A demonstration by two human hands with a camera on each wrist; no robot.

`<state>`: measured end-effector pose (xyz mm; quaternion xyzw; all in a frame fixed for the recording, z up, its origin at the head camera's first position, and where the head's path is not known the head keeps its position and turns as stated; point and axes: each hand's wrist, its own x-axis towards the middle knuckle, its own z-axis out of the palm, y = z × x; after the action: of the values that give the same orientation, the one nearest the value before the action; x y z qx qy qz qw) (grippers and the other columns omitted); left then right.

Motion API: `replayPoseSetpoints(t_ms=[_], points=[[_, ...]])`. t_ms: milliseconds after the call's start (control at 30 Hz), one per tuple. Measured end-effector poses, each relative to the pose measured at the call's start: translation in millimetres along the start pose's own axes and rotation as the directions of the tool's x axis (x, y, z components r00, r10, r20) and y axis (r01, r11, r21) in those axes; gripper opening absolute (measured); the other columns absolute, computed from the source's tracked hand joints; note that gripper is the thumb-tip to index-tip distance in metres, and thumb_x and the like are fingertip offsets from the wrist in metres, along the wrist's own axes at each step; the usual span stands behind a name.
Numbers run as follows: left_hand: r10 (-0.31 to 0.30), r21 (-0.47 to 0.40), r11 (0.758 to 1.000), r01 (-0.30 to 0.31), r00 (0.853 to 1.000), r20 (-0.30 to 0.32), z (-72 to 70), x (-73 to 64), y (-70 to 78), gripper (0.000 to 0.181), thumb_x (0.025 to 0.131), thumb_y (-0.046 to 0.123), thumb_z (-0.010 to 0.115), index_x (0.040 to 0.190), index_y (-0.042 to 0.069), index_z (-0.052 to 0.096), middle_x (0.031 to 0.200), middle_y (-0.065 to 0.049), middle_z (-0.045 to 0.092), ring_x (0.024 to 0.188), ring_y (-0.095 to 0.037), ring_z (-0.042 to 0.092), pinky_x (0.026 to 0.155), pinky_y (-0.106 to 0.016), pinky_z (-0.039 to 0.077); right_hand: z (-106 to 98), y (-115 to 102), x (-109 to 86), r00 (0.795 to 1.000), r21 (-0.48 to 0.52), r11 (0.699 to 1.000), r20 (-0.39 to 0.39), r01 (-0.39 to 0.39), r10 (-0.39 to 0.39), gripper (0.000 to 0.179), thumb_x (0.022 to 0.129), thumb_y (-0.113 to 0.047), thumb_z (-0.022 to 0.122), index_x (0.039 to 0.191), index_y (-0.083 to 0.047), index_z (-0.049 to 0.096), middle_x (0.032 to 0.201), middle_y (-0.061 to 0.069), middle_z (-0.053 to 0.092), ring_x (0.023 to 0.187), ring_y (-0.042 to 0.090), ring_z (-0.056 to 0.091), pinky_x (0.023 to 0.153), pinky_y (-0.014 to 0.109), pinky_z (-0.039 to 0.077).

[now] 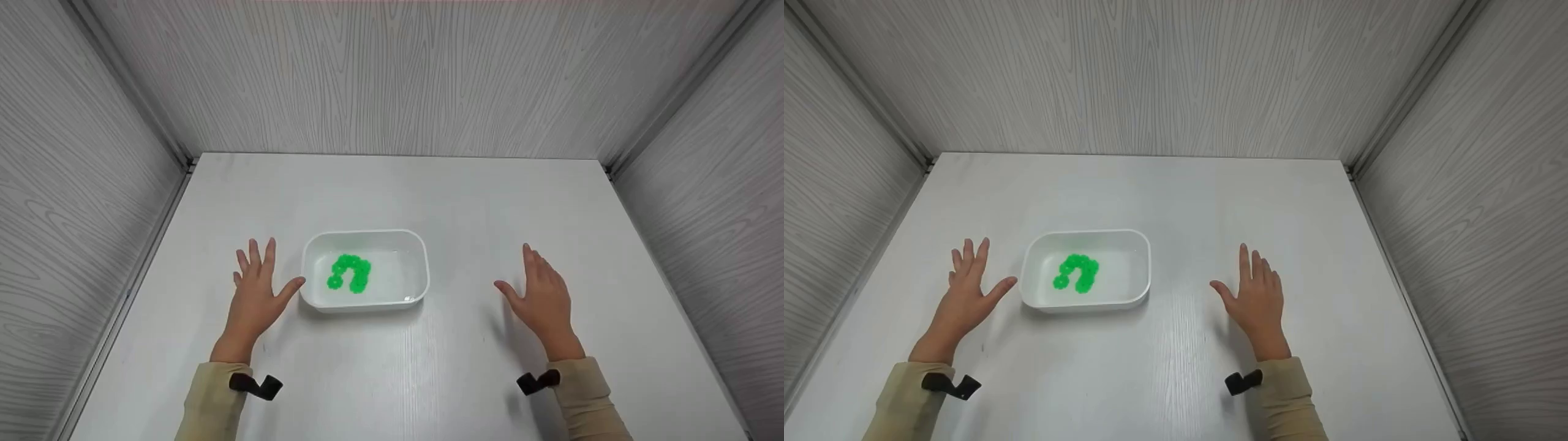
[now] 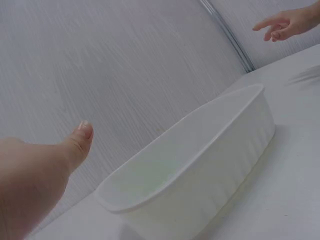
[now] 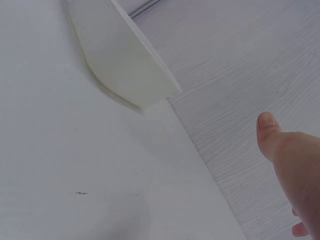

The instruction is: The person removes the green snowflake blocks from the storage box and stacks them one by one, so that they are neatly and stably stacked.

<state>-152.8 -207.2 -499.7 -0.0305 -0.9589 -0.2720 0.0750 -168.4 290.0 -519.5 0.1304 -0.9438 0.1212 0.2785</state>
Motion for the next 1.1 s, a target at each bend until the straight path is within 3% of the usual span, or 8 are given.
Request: replayPoseSetpoints(t_ms=[100,200,333,400,633,900,1100], points=[[-0.058,-0.091,0.994,0.06,0.998,0.021,1.9,1.0,-3.7,0.091,0.084,0.062,0.052,0.151,0.016,0.012,0.154,-0.018,0.0,0.139,-0.036,-0.007,0.102,-0.065,0.011,2.8,-3.9,1.8,0.999,0.024,0.999,-0.031,0.028,-0.028,0.086,0.077,-0.05,0.069,0.14,-0.001,0.038,0.123,0.026,0.054,0.106,0.041,0.055,0.08,0.053,0.047],[-0.091,-0.18,0.979,0.091,0.996,0.011,4.6,3.5,-6.5,0.084,0.084,0.06,0.054,0.148,0.015,0.024,0.153,-0.015,0.013,0.14,-0.034,0.006,0.105,-0.059,0.016,4.0,-9.8,5.8,0.998,0.039,0.998,-0.038,0.044,-0.042,0.082,0.078,-0.048,0.069,0.139,-0.002,0.039,0.118,0.025,0.056,0.101,0.04,0.057,0.074,0.051,0.048],[-0.082,-0.291,0.954,0.074,0.996,-0.017,9.3,7.9,-9.6,0.07,0.085,0.053,0.059,0.139,0.012,0.042,0.147,-0.015,0.031,0.137,-0.033,0.023,0.106,-0.051,0.024,5.4,-19.5,12.4,0.997,0.073,0.995,-0.039,0.066,-0.063,0.077,0.08,-0.044,0.069,0.139,-0.003,0.041,0.114,0.025,0.058,0.097,0.039,0.058,0.073,0.05,0.049],[-0.076,-0.341,0.938,0.069,0.997,-0.007,11.3,9.6,-10.9,0.067,0.085,0.05,0.061,0.138,0.013,0.044,0.145,-0.014,0.035,0.135,-0.031,0.026,0.105,-0.05,0.028,6.3,-24.5,15.3,0.997,0.093,0.993,-0.034,0.072,-0.069,0.074,0.081,-0.042,0.069,0.138,-0.004,0.042,0.114,0.025,0.058,0.096,0.038,0.058,0.074,0.049,0.049],[-0.087,-0.495,0.861,0.117,0.993,0.083,17.2,12.2,-15.7,0.068,0.085,0.046,0.064,0.141,0.018,0.04,0.146,-0.009,0.035,0.133,-0.031,0.032,0.099,-0.048,0.037,7.6,-43.2,22.6,0.994,0.147,0.983,-0.031,0.107,-0.104,0.062,0.086,-0.037,0.064,0.137,-0.006,0.045,0.112,0.022,0.059,0.095,0.036,0.059,0.074,0.048,0.05],[-0.136,-0.598,0.768,0.229,0.971,0.197,29.5,15.9,-24.6,0.063,0.086,0.031,0.068,0.141,0.022,0.04,0.141,-0.012,0.04,0.129,-0.031,0.038,0.096,-0.049,0.04,12.8,-65.2,31.7,0.985,0.202,0.964,-0.054,0.173,-0.166,0.054,0.088,-0.034,0.063,0.133,-0.007,0.051,0.111,0.017,0.061,0.095,0.031,0.061,0.075,0.044,0.051],[-0.146,-0.635,0.725,0.265,0.961,0.234,37.6,17.3,-27.3,0.061,0.086,0.031,0.068,0.14,0.024,0.041,0.136,-0.011,0.042,0.125,-0.028,0.042,0.093,-0.047,0.043,20.6,-85.4,44.0,0.975,0.255,0.941,-0.051,0.224,-0.218,0.05,0.089,-0.031,0.063,0.132,-0.008,0.052,0.112,0.014,0.061,0.096,0.028,0.061,0.077,0.041,0.051]])
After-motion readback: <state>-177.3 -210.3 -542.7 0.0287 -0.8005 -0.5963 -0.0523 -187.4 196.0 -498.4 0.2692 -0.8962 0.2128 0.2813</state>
